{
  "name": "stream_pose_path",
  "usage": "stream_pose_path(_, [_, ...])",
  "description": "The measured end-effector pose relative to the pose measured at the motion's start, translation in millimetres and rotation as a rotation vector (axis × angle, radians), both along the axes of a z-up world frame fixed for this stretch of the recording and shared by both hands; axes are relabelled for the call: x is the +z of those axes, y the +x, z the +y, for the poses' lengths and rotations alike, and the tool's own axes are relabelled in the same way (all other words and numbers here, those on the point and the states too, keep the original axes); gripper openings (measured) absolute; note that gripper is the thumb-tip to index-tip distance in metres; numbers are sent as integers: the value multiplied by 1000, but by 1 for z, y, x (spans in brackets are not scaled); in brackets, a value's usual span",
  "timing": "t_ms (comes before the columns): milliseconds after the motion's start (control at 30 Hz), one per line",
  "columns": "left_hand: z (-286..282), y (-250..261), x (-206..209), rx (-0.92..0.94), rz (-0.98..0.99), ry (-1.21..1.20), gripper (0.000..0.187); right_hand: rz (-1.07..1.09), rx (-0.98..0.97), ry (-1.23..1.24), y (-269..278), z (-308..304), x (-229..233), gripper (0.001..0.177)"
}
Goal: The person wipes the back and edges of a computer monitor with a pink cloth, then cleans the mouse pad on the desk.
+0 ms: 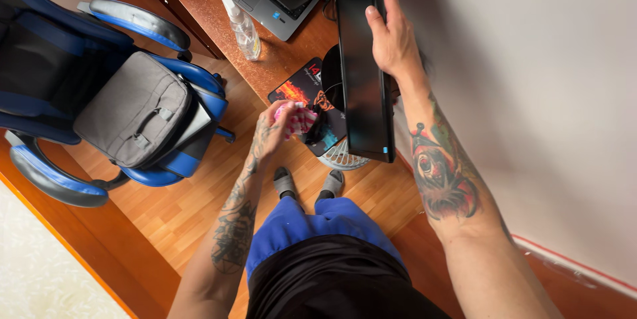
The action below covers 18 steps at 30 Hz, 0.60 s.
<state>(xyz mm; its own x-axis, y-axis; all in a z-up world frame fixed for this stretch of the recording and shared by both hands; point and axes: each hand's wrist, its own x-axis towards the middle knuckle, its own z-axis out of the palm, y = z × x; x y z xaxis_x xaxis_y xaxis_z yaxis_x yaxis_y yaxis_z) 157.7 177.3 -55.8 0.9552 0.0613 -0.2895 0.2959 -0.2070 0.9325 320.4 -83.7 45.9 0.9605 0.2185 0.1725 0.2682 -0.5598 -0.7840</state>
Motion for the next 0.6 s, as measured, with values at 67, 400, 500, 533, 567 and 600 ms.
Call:
stream_pose_path(67, [-4, -3, -3, 36, 82, -115, 48, -67, 45, 13, 0, -3, -2, 59])
stream_pose_path(400, [-30, -17, -10, 129, 155, -207, 49, -49, 95, 98, 2, -15, 0, 59])
stream_pose_path(500, [-33, -14, -18, 126, 157, -248, 48, 7, 93, 80, 1, -17, 5, 58])
stream_pose_path(533, [-31, -11, -22, 125, 171, -241, 49, 45, 68, 75, 2, -15, 6, 59])
stream_pose_path(567, [-29, -7, -26, 120, 187, -237, 49, 85, 39, 68, 1, -15, 7, 60])
stream_pose_path(600, [-26, -4, -31, 114, 203, -232, 50, 124, 9, 61, 1, -15, 7, 61])
